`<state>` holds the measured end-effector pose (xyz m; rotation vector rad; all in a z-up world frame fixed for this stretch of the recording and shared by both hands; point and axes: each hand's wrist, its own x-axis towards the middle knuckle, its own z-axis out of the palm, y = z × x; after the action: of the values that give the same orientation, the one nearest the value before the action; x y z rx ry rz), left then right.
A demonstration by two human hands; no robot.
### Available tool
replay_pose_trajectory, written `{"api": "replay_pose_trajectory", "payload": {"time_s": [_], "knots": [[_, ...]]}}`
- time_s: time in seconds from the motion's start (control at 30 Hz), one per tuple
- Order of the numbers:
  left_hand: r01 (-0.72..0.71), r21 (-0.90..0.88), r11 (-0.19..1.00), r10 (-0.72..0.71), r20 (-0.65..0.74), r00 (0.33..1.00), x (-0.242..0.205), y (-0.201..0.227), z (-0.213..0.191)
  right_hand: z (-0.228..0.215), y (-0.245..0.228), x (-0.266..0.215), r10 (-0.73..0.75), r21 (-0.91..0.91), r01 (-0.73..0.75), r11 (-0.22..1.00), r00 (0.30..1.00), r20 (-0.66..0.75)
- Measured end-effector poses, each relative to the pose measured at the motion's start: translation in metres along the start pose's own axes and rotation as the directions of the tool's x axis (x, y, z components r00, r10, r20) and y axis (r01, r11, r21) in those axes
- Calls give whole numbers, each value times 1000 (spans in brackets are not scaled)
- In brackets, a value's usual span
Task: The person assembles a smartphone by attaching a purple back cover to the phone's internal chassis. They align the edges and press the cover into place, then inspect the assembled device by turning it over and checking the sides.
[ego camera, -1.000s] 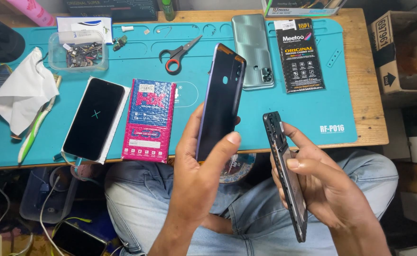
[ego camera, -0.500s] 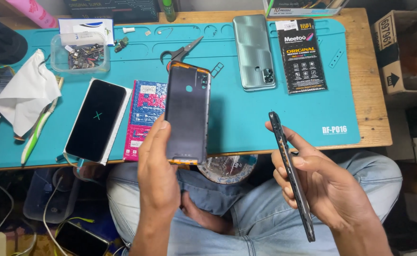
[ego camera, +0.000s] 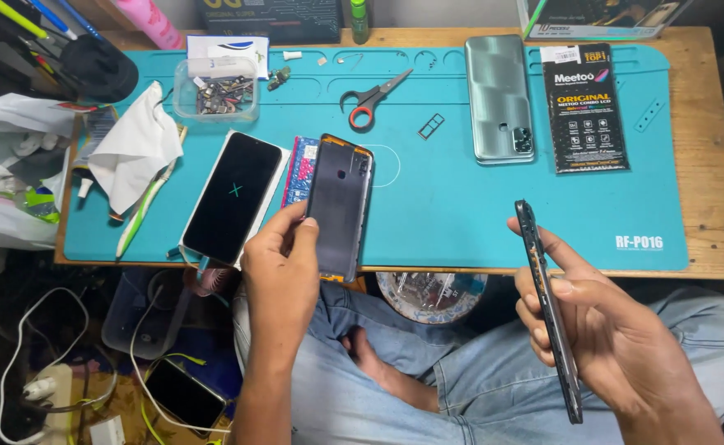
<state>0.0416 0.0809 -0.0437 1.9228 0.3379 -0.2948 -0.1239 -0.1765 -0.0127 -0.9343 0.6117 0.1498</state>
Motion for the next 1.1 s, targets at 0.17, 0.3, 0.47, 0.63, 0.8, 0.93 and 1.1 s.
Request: {"api": "replay_pose_trajectory", "payload": {"time_s": [0.17,0.3,0.47,0.63,0.8,0.93,1.1], "knots": [[-205,185,961,209,-5,978,0,-9,8,-1,4,1,24,-10,-25,1000,997,-79],[-330,283,901,356,-47,933,-2,-14,12,-10,16,7,17,-86,-35,996,979,-205],[-429,529,732,546,-79,834,-4,-24,18,4,18,11,-73,-71,58,996,973,-219],[-514,513,687,630,-68,774,-19,-11,18,13,20,17,-113,41,123,992,974,-194],[-65,-36,997,73,377,923,-69,23,29,23,28,26,-172,266,206,942,974,-148],[323,-402,857,142,786,601,-90,3,56,22,33,30,-166,297,171,939,985,-41],[458,-547,701,233,782,579,-90,3,60,14,26,25,-262,297,196,935,944,200]]}}
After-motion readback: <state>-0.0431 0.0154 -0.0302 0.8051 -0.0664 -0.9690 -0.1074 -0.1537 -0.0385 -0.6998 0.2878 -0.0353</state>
